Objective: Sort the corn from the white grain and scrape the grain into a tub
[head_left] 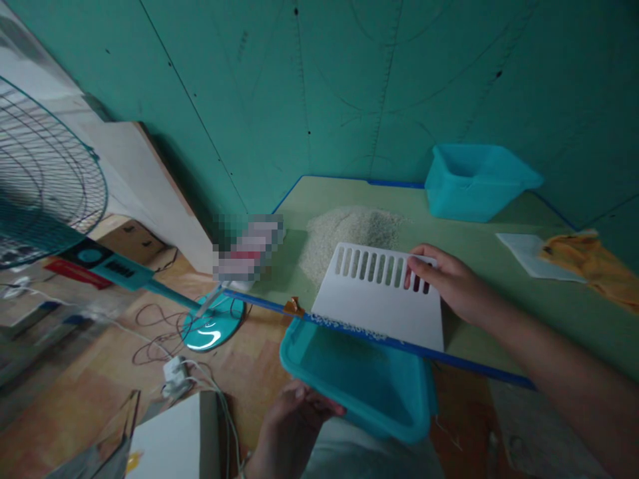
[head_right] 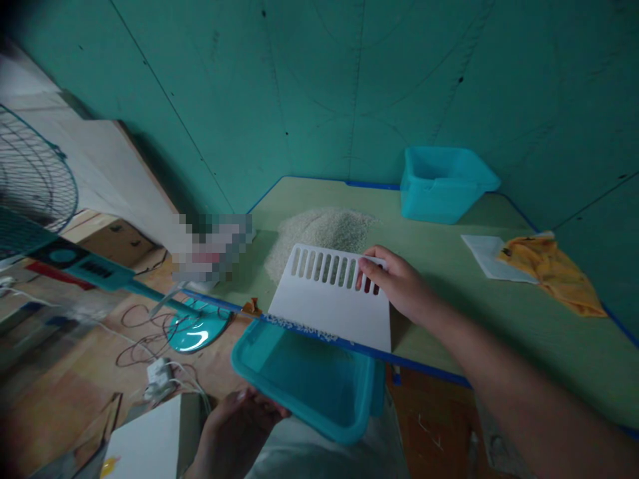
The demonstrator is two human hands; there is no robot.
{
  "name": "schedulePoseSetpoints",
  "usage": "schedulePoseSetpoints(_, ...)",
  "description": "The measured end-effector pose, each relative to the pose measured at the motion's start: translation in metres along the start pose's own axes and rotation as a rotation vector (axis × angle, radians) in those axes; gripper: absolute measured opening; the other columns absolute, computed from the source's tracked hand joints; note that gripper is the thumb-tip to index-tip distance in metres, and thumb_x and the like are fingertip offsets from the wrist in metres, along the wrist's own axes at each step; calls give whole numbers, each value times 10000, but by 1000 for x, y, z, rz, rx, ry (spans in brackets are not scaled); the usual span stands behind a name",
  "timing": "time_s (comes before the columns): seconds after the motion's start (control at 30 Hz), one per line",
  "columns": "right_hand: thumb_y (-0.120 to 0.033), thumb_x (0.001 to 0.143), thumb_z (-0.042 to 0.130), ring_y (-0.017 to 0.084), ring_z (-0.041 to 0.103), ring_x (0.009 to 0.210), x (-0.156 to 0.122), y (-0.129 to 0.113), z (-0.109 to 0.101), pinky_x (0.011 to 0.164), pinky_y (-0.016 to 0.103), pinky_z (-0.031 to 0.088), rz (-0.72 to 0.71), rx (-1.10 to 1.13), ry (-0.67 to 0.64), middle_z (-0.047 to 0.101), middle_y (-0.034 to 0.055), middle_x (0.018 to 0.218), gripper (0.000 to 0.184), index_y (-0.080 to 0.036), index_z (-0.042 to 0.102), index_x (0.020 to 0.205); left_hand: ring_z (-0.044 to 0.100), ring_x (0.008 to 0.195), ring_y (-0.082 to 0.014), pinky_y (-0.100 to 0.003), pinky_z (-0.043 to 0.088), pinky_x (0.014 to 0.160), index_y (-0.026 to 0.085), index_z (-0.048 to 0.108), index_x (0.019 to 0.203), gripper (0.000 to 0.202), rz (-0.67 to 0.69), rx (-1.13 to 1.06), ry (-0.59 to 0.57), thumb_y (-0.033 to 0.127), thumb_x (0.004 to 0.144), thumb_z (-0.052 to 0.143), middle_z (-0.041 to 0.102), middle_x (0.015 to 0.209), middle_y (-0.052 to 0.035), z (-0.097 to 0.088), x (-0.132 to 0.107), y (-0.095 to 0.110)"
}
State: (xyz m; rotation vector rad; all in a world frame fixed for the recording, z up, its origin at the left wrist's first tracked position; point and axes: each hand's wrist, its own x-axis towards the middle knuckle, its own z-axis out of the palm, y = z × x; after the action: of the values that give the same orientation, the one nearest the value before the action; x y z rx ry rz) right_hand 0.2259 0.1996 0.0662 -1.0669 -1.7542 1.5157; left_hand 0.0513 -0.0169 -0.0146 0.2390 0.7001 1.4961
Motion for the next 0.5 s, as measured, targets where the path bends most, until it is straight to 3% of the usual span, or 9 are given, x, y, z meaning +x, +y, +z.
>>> schedulePoseSetpoints(0.5,-551,732,557,71,459,440,-1,0,-1,425,198,328,0,4,12,563,-44,580,354,-209,466,734,673,704,-211,-346,465,729,168,718,694,173,0,-2,9,266,745,585,755,699,-60,-3,0,-1)
